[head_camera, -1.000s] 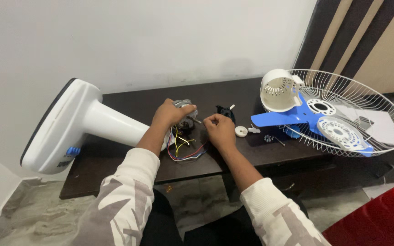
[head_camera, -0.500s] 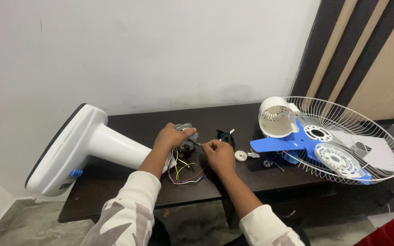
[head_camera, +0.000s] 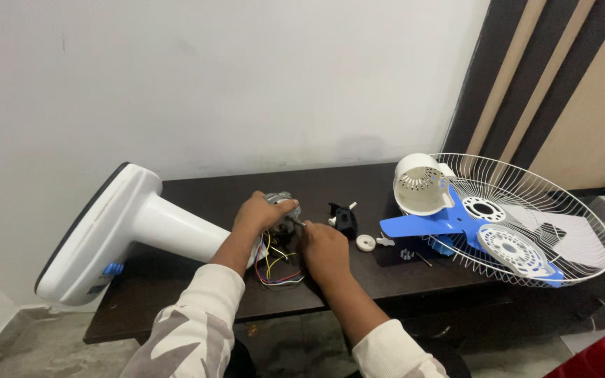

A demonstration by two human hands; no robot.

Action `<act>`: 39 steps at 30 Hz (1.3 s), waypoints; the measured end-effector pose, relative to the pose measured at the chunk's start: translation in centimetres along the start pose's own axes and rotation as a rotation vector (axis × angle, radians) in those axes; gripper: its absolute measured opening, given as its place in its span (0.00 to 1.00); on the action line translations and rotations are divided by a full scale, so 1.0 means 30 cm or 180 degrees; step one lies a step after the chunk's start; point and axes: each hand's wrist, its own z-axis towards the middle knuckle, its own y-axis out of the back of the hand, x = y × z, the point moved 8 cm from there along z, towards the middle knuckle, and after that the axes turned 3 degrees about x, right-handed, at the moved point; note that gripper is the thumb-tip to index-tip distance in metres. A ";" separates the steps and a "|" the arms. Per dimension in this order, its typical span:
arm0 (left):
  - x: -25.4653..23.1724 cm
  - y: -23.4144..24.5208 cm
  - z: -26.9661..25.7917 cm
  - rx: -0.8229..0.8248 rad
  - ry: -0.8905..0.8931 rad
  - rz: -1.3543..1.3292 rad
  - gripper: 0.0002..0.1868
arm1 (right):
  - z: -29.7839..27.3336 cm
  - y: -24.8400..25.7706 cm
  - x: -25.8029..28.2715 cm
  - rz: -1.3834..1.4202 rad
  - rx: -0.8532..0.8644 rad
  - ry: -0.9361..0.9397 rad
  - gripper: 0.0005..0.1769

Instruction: The person uses a screwdriver to remove screws from the fan motor housing while seated on the floor. They then lift the fan stand and align the motor with the stand's base, preparing to connect the wiring.

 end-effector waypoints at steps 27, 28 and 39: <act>0.008 -0.017 0.011 0.0028 -0.0089 0.0192 0.56 | -0.012 -0.083 -0.173 0.0783 0.0526 -0.1687 0.13; 0.004 -0.019 0.010 0.0035 -0.0078 0.0185 0.56 | -0.008 -0.080 -0.177 0.0797 0.0494 -0.1667 0.13; -0.003 -0.013 -0.007 0.0023 0.0016 0.0233 0.56 | -0.004 -0.053 -0.141 0.0916 0.0343 -0.1345 0.10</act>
